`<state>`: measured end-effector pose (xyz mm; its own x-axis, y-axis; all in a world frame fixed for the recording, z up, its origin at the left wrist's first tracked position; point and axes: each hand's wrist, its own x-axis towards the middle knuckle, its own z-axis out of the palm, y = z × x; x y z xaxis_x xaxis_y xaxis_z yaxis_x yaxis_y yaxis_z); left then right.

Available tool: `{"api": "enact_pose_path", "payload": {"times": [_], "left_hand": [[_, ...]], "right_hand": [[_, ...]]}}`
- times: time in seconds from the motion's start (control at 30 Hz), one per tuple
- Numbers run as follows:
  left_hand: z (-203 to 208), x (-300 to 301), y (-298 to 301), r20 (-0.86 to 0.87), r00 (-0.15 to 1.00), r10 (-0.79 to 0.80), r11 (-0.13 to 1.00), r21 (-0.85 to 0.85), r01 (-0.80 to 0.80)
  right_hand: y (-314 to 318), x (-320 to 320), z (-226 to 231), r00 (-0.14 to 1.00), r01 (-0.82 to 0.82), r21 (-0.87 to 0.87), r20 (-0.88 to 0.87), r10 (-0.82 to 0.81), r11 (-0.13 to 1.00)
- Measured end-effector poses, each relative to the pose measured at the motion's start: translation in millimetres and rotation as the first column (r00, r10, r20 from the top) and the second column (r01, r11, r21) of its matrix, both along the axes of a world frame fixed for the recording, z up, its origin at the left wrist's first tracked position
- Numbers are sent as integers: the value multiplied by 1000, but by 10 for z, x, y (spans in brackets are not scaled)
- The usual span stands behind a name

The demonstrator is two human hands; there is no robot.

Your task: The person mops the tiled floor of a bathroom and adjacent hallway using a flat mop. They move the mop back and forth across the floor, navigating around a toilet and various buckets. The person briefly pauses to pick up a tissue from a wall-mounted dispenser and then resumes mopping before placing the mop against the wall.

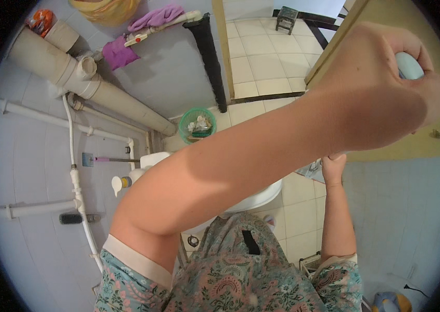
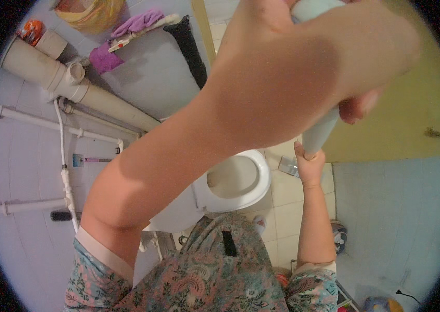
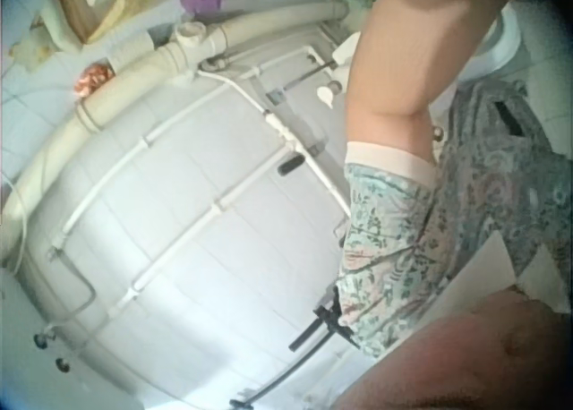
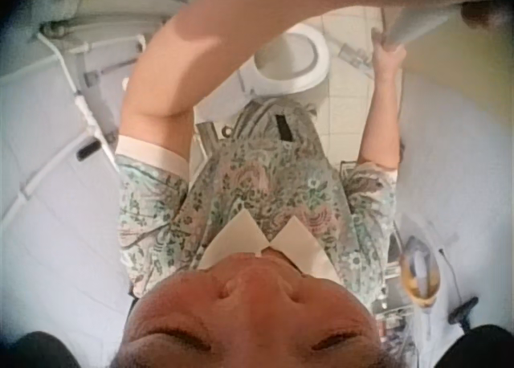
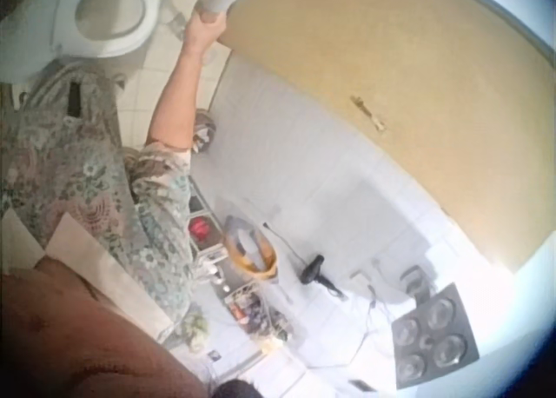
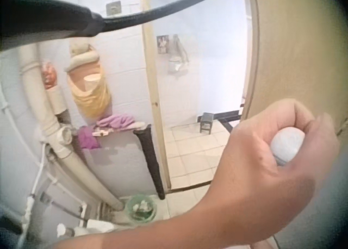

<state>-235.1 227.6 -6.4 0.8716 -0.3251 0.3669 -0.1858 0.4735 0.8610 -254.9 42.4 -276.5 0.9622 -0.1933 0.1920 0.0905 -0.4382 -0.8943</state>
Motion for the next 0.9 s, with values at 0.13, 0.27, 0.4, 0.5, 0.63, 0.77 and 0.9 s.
{"api": "enact_pose_path", "payload": {"times": [0.13,0.27,0.4,0.5,0.63,0.77,0.9], "left_hand": [[-8,92,53,-34,999,-8,1000,-19,7],[-7,112,100,22,1000,-16,1000,-24,16],[-116,191,-11,165,984,74,997,-29,-70],[-123,231,-35,159,984,85,994,-78,-73],[-101,274,35,189,976,104,994,-28,-101],[-229,367,-116,422,792,441,897,-184,-402],[-334,515,-141,532,744,405,898,-81,-432]], "right_hand": [[91,85,29,995,-2,61,102,-4,998],[73,59,29,996,9,15,84,-10,1000],[100,81,30,993,9,-8,118,-8,1000],[78,111,-9,997,25,-54,74,-21,998],[41,129,-13,1000,-13,-55,-11,12,998],[-16,177,-142,1000,-6,-215,11,9,977],[9,261,-80,998,-6,-209,-65,-7,978]]}}
